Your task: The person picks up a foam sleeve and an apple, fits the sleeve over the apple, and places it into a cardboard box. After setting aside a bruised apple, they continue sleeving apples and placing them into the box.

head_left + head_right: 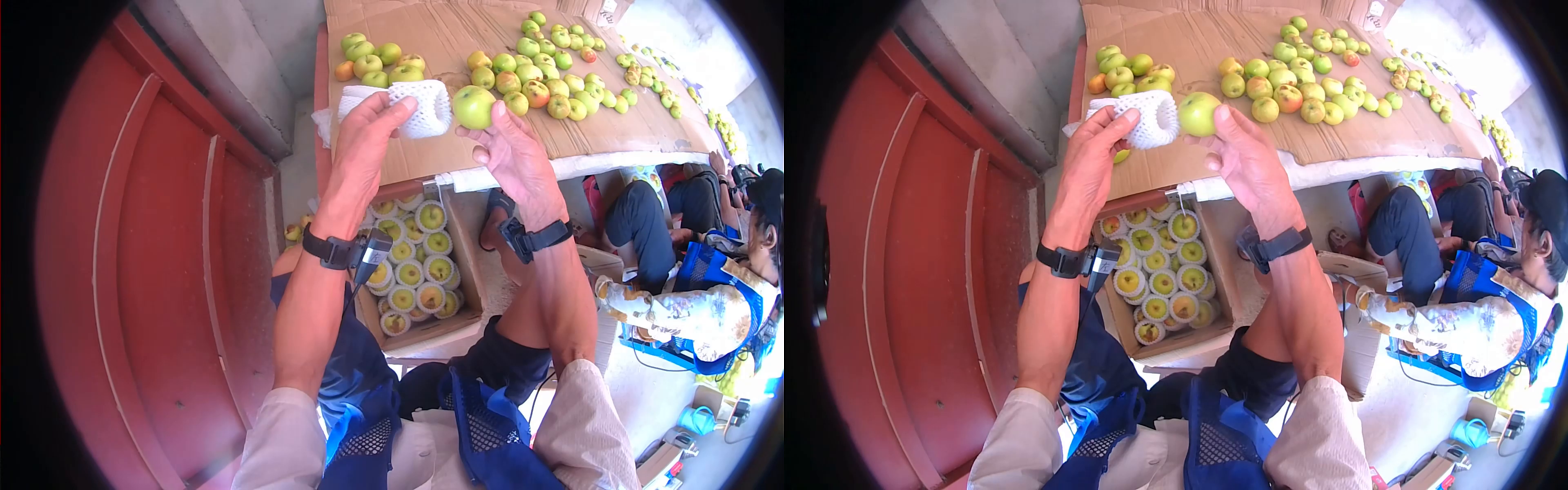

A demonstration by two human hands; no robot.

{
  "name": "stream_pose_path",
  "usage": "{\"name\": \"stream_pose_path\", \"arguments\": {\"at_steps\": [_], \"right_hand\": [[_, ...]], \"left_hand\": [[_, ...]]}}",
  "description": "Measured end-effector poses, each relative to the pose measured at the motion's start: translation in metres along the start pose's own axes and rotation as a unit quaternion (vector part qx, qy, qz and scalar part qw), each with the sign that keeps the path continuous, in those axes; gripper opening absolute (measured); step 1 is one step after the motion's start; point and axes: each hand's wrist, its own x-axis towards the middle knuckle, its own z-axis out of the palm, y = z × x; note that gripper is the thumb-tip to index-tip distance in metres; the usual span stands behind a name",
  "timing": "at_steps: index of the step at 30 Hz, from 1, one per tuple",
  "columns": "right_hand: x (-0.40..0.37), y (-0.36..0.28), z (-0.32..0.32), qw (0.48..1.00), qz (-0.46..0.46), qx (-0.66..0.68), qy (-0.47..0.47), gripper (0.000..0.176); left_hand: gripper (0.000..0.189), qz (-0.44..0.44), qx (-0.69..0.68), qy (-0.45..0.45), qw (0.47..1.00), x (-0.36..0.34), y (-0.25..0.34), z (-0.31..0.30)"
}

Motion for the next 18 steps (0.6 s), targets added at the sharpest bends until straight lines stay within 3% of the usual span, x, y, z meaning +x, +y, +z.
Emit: {"name": "stream_pose_path", "arguments": {"at_steps": [8, 18], "right_hand": [[-0.006, -0.007, -0.003, 1.000, 0.012, 0.014, 0.020, 0.054], [-0.008, -0.010, -0.006, 0.998, 0.015, -0.059, -0.034, 0.057]], "left_hand": [[0.020, 0.004, -0.002, 0.017, 1.000, -0.002, 0.003, 0.006], [0.023, 0.005, 0.001, 0.008, 1.000, -0.001, 0.001, 0.007]]}}
